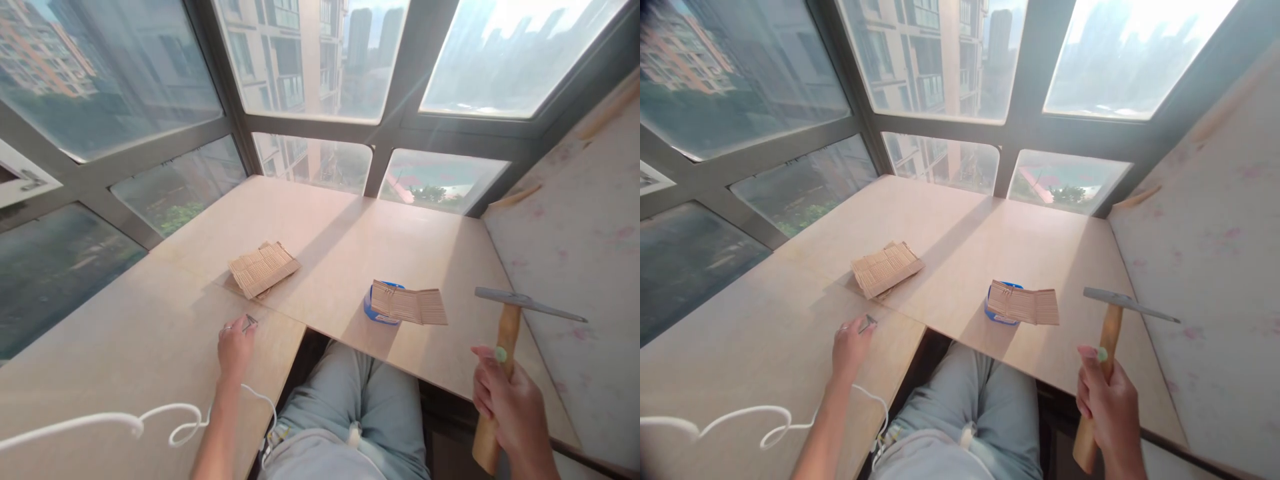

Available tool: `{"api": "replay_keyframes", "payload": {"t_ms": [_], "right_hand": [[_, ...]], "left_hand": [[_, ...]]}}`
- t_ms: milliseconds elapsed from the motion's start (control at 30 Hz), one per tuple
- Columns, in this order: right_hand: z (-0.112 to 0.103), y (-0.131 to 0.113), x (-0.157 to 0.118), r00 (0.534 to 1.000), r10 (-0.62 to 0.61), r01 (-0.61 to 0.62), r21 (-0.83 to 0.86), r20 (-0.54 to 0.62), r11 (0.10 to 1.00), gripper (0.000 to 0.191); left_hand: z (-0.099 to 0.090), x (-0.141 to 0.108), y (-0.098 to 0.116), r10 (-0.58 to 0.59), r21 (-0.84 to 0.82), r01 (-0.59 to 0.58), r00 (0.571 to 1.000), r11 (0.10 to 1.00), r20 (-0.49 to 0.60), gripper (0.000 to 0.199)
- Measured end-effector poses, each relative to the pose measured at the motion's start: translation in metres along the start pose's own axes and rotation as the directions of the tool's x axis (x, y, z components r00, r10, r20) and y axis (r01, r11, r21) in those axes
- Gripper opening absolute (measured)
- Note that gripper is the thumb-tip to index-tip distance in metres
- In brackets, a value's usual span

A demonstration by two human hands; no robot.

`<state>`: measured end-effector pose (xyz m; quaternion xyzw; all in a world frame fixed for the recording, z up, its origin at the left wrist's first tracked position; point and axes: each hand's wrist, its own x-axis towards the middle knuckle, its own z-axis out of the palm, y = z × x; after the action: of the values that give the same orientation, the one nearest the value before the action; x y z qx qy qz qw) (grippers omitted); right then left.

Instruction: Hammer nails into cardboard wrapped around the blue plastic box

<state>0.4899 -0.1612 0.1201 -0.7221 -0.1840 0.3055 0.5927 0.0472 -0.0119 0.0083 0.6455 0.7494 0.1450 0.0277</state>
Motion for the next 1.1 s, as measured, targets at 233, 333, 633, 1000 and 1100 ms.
{"api": "replay_keyframes", "payload": {"t_ms": [233,333,633,1000,1100], "right_hand": [[0.002,0.002,-0.014,0.999,0.018,-0.019,0.042,0.039,0.999,0.052],[0.003,0.006,-0.017,0.997,0.023,-0.027,0.053,0.067,0.998,0.051],[0.007,0.005,-0.025,0.995,0.030,-0.034,0.033,0.097,0.999,0.048],[0.005,0.011,-0.032,0.983,0.078,-0.079,0.002,0.165,0.997,0.051],[0.004,0.009,-0.035,0.983,0.086,-0.091,0.018,0.161,0.996,0.052]], "left_hand": [[-0.004,0.002,-0.005,-0.057,0.024,0.054,0.991,0.998,0.125,0.028],[-0.008,-0.002,-0.008,-0.085,0.091,0.070,0.983,0.993,0.165,0.027],[-0.002,-0.003,-0.004,-0.010,0.073,0.011,1.000,0.997,-0.007,0.027],[-0.050,0.017,0.185,0.278,-0.866,-0.130,0.960,0.483,0.011,0.029],[-0.041,0.024,0.242,0.474,-0.944,-0.114,0.879,0.310,0.050,0.027]]}}
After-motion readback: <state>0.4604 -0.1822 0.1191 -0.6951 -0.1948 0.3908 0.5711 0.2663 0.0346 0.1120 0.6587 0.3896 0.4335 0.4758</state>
